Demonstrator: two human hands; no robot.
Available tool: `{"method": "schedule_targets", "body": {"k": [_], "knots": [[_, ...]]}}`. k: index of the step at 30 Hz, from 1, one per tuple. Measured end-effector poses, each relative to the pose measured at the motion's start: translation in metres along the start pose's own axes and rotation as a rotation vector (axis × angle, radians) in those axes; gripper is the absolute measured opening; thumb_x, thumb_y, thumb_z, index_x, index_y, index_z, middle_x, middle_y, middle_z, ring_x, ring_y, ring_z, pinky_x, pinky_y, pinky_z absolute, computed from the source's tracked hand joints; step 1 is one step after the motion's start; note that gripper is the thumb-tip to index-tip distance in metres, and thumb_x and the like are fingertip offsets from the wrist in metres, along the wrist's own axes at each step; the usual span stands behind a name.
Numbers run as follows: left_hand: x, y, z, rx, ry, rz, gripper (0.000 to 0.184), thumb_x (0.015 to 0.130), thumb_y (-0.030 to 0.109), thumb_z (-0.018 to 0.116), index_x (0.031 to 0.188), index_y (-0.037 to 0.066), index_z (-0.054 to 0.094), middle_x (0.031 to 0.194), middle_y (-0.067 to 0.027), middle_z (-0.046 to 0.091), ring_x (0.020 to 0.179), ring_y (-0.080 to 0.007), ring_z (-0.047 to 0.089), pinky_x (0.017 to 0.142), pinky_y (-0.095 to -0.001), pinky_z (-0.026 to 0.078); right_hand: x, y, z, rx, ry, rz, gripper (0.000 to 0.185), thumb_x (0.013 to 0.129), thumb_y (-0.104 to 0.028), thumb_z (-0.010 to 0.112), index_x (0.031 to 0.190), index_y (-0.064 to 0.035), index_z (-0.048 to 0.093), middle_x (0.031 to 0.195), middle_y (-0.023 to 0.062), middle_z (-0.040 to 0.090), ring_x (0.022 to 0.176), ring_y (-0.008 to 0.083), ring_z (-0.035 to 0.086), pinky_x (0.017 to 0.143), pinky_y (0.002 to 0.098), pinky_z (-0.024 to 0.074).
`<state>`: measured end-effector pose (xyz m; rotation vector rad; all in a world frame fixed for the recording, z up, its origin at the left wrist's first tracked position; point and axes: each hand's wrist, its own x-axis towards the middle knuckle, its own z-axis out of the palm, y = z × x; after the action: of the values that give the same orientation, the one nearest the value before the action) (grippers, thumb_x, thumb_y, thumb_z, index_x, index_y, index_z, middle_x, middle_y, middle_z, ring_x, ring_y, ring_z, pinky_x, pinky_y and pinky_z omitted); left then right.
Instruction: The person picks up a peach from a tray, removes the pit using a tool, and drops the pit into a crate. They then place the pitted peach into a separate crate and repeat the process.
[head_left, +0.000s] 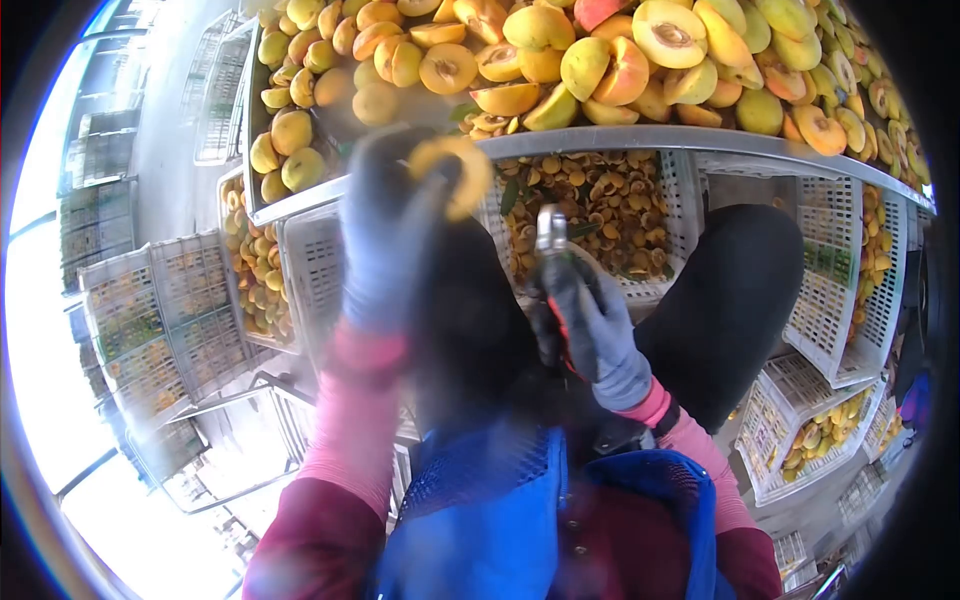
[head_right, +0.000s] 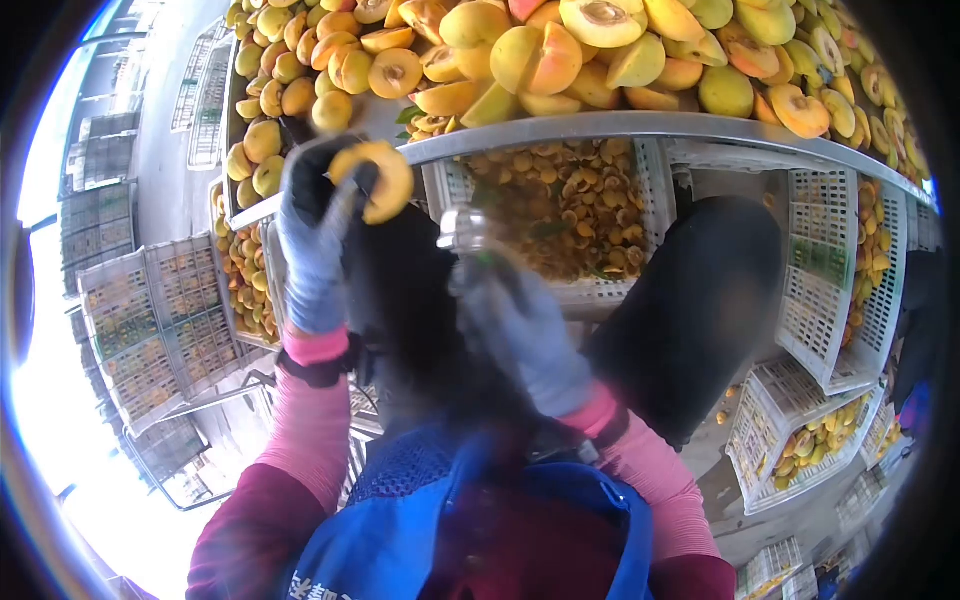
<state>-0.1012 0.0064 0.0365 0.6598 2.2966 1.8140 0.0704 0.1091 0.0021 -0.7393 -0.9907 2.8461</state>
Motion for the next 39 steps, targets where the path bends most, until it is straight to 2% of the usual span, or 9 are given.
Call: {"method": "schedule_targets", "body": {"k": [5,8,12,14,21,29,33,38,39], "knots": [[-0.049,0.026,0.035,0.028,-0.141,-0.061,0.036,0.097,0.027,0.045,0.114,-0.003,0.055,0.103,-0.0103,0.06,0.091,-0.0149,0.058,0.081,-0.0268,0.046,-0.002,-0.009,0.021,-0.278,-0.058,-0.131,0.033,0.095,-0.009,0.043,0.126,0.0032,0.041,0.107,0.0119,0.054,0.094,0.0136,0.054,0.082,0.0251,0.0439],[-0.065,0.014,0.047,-0.404,-0.098,-0.42,0.041,0.099,0.033,0.038,0.117,-0.001,0.053,0.103,-0.0104,0.06,0.092,-0.016,0.058,0.082,-0.0284,0.047,-0.006,0.006,0.004,-0.697,-0.008,-0.268,0.037,0.097,-0.008,0.039,0.131,0.0062,0.038,0.106,0.0131,0.057,0.093,0.0142,0.057,0.08,0.0264,0.0471],[-0.077,0.01,0.053,-0.267,-0.095,-0.248,0.036,0.099,0.028,0.041,0.113,-0.003,0.054,0.102,-0.0122,0.06,0.088,-0.0178,0.06,0.076,-0.0291,0.049,-0.021,0.001,0.003,-0.946,0.058,-0.422,0.029,0.094,-0.017,0.046,0.117,0.0007,0.048,0.091,0.0183,0.06,0.083,0.0319,0.058,0.07,0.0386,0.0459],[-0.079,0.008,0.051,-0.177,-0.124,-0.18,0.035,0.098,0.026,0.042,0.111,-0.004,0.054,0.102,-0.0132,0.06,0.086,-0.0188,0.061,0.075,-0.0293,0.05,-0.025,0.004,0.003,-0.872,0.069,-0.4,0.027,0.093,-0.022,0.049,0.111,-0.0021,0.052,0.088,0.02,0.06,0.081,0.0382,0.059,0.069,0.0427,0.045],[-0.091,-0.001,0.052,0.109,-0.218,0.028,0.024,0.094,0.011,0.044,0.106,-0.004,0.056,0.092,-0.0163,0.062,0.08,-0.0209,0.061,0.072,-0.0312,0.049,-0.037,0.031,-0.005,-0.409,0.024,-0.375,0.029,0.097,-0.024,0.048,0.116,-0.0027,0.05,0.071,0.0039,0.053,0.058,0.0113,0.05,0.051,0.0236,0.0409],[-0.083,0.018,0.05,0.033,-0.325,0.057,0.029,0.094,0.021,0.046,0.104,-0.003,0.059,0.09,-0.0136,0.062,0.078,-0.0185,0.061,0.071,-0.0294,0.048,-0.048,-0.003,-0.014,0.393,-0.334,0.534,0.045,0.095,-0.054,0.036,0.081,-0.0138,0.05,0.062,-0.0024,0.043,0.043,0.0084,0.037,0.035,0.023,0.0271],[-0.09,0.012,0.052,-0.289,-0.386,-0.301,0.036,0.095,0.03,0.046,0.103,-0.003,0.059,0.088,-0.0108,0.063,0.08,-0.0168,0.06,0.073,-0.0299,0.047,-0.044,0.014,-0.017,1.092,-0.614,0.624,0.043,0.098,-0.046,0.035,0.083,-0.0083,0.047,0.057,0.0013,0.041,0.036,0.0066,0.034,0.027,0.0207,0.0314],[-0.109,-0.013,0.064,-0.51,-0.081,-0.618,0.032,0.093,0.024,0.052,0.109,-0.003,0.056,0.093,-0.0124,0.062,0.087,-0.0205,0.059,0.077,-0.0328,0.048,-0.041,0.007,-0.017,1.156,-0.758,0.496,0.044,0.098,-0.046,0.034,0.084,-0.0068,0.047,0.057,0.0012,0.041,0.035,0.0069,0.037,0.026,0.0209,0.0322],[-0.117,-0.013,0.059,0.197,-0.143,0.013,0.037,0.085,0.007,0.059,0.119,-0.003,0.05,0.099,-0.0142,0.061,0.088,-0.0225,0.059,0.08,-0.0334,0.048,-0.038,0.002,-0.019,1.137,-0.809,0.441,0.044,0.098,-0.046,0.034,0.084,-0.0065,0.047,0.058,0.0011,0.042,0.035,0.0069,0.037,0.026,0.0209,0.0323]]}}
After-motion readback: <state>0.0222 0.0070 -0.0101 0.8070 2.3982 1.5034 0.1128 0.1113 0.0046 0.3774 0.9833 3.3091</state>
